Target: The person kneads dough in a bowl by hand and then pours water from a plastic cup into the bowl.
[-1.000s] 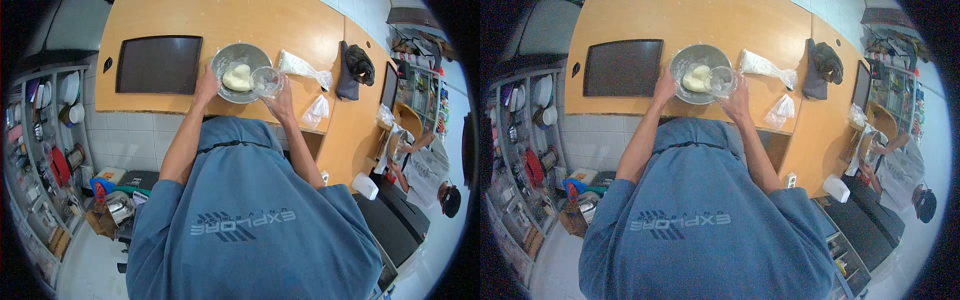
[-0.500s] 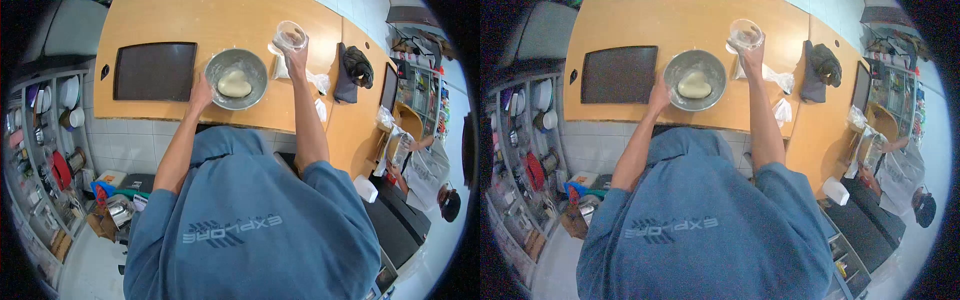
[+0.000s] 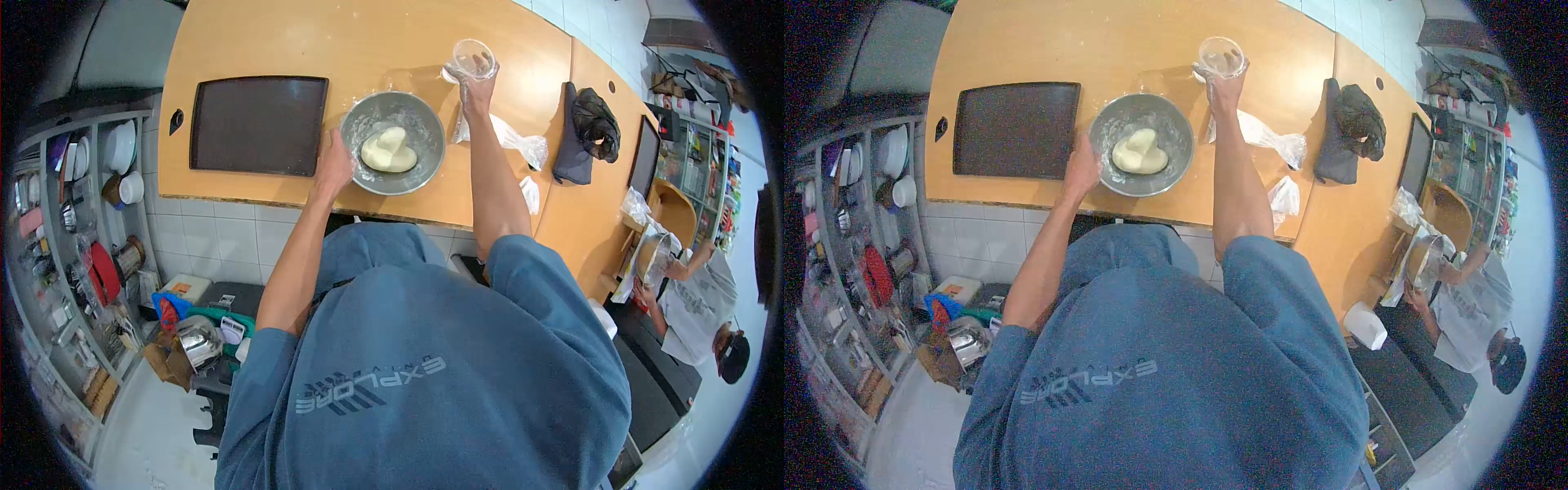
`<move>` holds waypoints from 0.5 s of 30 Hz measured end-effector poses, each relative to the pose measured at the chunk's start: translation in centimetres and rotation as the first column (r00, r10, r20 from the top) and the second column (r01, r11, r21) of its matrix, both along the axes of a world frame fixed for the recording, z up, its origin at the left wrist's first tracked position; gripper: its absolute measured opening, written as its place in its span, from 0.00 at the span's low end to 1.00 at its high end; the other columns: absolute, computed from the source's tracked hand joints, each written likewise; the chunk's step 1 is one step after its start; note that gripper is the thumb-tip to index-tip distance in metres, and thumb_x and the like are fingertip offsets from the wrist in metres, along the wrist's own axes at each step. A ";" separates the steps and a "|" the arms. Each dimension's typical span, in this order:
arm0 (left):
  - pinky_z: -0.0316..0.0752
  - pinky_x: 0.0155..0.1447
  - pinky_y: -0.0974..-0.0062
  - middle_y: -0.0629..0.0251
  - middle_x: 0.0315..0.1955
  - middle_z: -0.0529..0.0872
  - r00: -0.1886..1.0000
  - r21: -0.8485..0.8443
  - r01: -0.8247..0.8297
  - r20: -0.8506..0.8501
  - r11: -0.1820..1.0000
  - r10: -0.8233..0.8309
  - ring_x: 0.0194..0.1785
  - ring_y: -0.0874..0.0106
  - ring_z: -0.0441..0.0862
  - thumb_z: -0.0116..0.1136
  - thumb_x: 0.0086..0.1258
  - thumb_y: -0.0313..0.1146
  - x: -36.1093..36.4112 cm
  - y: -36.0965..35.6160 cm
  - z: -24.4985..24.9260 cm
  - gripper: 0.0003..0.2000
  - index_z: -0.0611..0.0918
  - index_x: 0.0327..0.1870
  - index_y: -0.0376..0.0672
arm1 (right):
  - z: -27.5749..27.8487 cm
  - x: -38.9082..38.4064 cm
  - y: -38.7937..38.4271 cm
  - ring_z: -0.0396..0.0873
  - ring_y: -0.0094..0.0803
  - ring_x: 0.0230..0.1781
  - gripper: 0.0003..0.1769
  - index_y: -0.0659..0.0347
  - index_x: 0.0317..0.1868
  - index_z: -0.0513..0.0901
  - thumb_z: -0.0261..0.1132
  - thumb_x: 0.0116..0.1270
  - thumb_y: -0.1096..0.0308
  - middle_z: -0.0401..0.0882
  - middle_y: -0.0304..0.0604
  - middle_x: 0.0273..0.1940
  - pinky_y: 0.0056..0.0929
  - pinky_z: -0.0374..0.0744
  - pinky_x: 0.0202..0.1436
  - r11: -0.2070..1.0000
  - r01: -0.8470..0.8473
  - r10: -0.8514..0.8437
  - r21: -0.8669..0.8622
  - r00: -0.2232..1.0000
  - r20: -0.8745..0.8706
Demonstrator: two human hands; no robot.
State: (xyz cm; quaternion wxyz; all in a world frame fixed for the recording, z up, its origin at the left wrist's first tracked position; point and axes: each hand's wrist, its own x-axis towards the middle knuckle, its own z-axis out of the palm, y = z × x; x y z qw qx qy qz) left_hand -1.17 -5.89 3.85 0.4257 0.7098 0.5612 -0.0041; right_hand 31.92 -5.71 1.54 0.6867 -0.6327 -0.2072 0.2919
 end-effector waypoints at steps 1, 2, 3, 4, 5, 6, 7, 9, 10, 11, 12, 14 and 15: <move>0.72 0.61 0.42 0.31 0.53 0.81 1.000 0.014 0.009 0.010 1.000 -0.009 0.58 0.34 0.78 0.55 0.71 0.27 -0.1 -0.1 -0.1 0.21 0.67 0.62 0.33 | 0.0 0.0 -0.2 0.71 0.43 0.67 0.55 0.60 0.69 0.61 0.86 0.43 0.76 0.64 0.54 0.69 0.39 0.80 0.67 1.000 -0.006 0.006 -0.001 1.000 -0.023; 0.72 0.61 0.42 0.30 0.53 0.81 1.000 0.029 0.019 0.021 0.999 -0.020 0.57 0.34 0.78 0.55 0.71 0.27 -0.2 -0.1 -0.3 0.21 0.67 0.62 0.33 | 0.0 0.0 -0.4 0.71 0.43 0.68 0.56 0.60 0.69 0.61 0.86 0.42 0.76 0.64 0.54 0.69 0.39 0.80 0.68 1.000 -0.011 0.011 -0.001 0.999 -0.046; 0.72 0.61 0.42 0.30 0.52 0.82 1.000 0.007 0.017 0.000 1.000 -0.017 0.57 0.34 0.79 0.55 0.71 0.27 -0.2 -0.1 0.1 0.21 0.67 0.62 0.33 | -0.1 0.0 -0.6 0.70 0.43 0.68 0.56 0.60 0.69 0.61 0.86 0.41 0.76 0.63 0.54 0.70 0.39 0.79 0.69 1.000 -0.014 0.014 0.001 0.998 -0.069; 0.72 0.60 0.41 0.30 0.51 0.82 1.000 -0.012 0.016 -0.021 1.000 -0.017 0.56 0.34 0.79 0.55 0.71 0.28 0.0 0.1 0.4 0.20 0.67 0.62 0.33 | -0.1 -0.1 -0.8 0.70 0.43 0.68 0.55 0.60 0.69 0.60 0.85 0.43 0.77 0.64 0.54 0.69 0.38 0.78 0.69 1.000 -0.010 0.008 -0.026 0.999 -0.053; 0.72 0.60 0.41 0.30 0.51 0.82 0.999 -0.031 0.015 -0.040 0.999 -0.017 0.56 0.34 0.79 0.56 0.71 0.28 0.1 0.2 0.8 0.20 0.68 0.62 0.33 | -0.1 -0.3 -1.0 0.70 0.42 0.68 0.54 0.61 0.70 0.60 0.83 0.44 0.78 0.65 0.54 0.68 0.38 0.78 0.69 0.999 -0.004 0.002 -0.052 0.999 -0.034; 0.73 0.60 0.41 0.30 0.50 0.82 0.999 -0.027 0.023 -0.034 0.999 -0.024 0.56 0.34 0.80 0.55 0.71 0.28 0.2 0.2 0.6 0.20 0.68 0.61 0.33 | -0.4 -0.2 -1.2 0.70 0.42 0.68 0.53 0.61 0.70 0.60 0.82 0.46 0.79 0.66 0.53 0.68 0.38 0.77 0.70 0.997 0.002 -0.004 -0.079 1.000 -0.015; 0.73 0.60 0.41 0.30 0.50 0.83 0.999 -0.023 0.030 -0.028 0.999 -0.030 0.55 0.34 0.80 0.55 0.71 0.28 0.1 0.3 0.3 0.20 0.68 0.61 0.33 | -1.2 0.1 -1.5 0.72 0.42 0.66 0.50 0.61 0.69 0.61 0.80 0.48 0.79 0.68 0.53 0.66 0.38 0.78 0.68 0.997 0.004 0.000 -0.079 0.999 0.044; 0.73 0.59 0.41 0.29 0.50 0.83 0.999 -0.012 0.037 -0.021 0.999 -0.037 0.55 0.34 0.80 0.56 0.71 0.28 -0.1 0.2 0.1 0.19 0.69 0.60 0.33 | -2.1 0.5 -2.0 0.75 0.42 0.62 0.44 0.62 0.68 0.63 0.76 0.52 0.79 0.72 0.54 0.62 0.38 0.78 0.65 0.997 0.004 0.008 -0.082 0.988 0.155; 0.73 0.59 0.41 0.29 0.50 0.83 0.999 -0.005 0.038 -0.019 0.999 -0.038 0.55 0.34 0.80 0.56 0.71 0.28 0.0 0.2 0.2 0.19 0.69 0.60 0.33 | -2.2 0.4 -2.6 0.77 0.43 0.59 0.42 0.63 0.67 0.64 0.74 0.53 0.78 0.74 0.54 0.59 0.38 0.78 0.63 0.972 0.098 -0.052 -0.211 0.975 0.216; 0.74 0.59 0.41 0.29 0.50 0.83 0.999 0.003 0.039 -0.017 0.999 -0.039 0.55 0.34 0.80 0.56 0.71 0.29 -0.1 0.1 0.4 0.19 0.69 0.60 0.33 | -2.2 0.2 -3.7 0.78 0.43 0.57 0.39 0.63 0.66 0.66 0.72 0.54 0.77 0.75 0.54 0.57 0.38 0.78 0.61 0.923 0.196 -0.101 -0.331 0.954 0.283; 0.74 0.59 0.41 0.29 0.50 0.83 0.999 -0.002 0.042 -0.013 0.999 -0.042 0.55 0.34 0.80 0.57 0.71 0.29 -0.3 0.2 0.4 0.20 0.69 0.60 0.33 | -1.7 -0.4 -4.7 0.79 0.44 0.54 0.36 0.64 0.65 0.67 0.71 0.55 0.76 0.77 0.54 0.55 0.38 0.79 0.59 0.850 0.297 -0.139 -0.436 0.924 0.356; 0.74 0.59 0.41 0.28 0.50 0.83 0.999 -0.011 0.053 0.001 0.999 -0.053 0.55 0.34 0.80 0.57 0.71 0.30 -0.4 0.5 0.4 0.21 0.69 0.61 0.34 | 3.1 -5.0 -6.6 0.80 0.46 0.50 0.34 0.64 0.63 0.70 0.70 0.55 0.74 0.78 0.54 0.52 0.39 0.78 0.57 0.820 0.218 0.033 -0.528 0.905 0.424; 0.74 0.59 0.41 0.28 0.50 0.83 0.998 -0.012 0.061 0.006 0.998 -0.061 0.55 0.34 0.80 0.57 0.71 0.30 -0.5 0.5 0.5 0.21 0.69 0.61 0.34 | 4.8 -7.3 -6.7 0.80 0.47 0.48 0.32 0.65 0.62 0.71 0.70 0.55 0.73 0.79 0.54 0.50 0.39 0.78 0.56 0.796 0.186 0.118 -0.576 0.885 0.449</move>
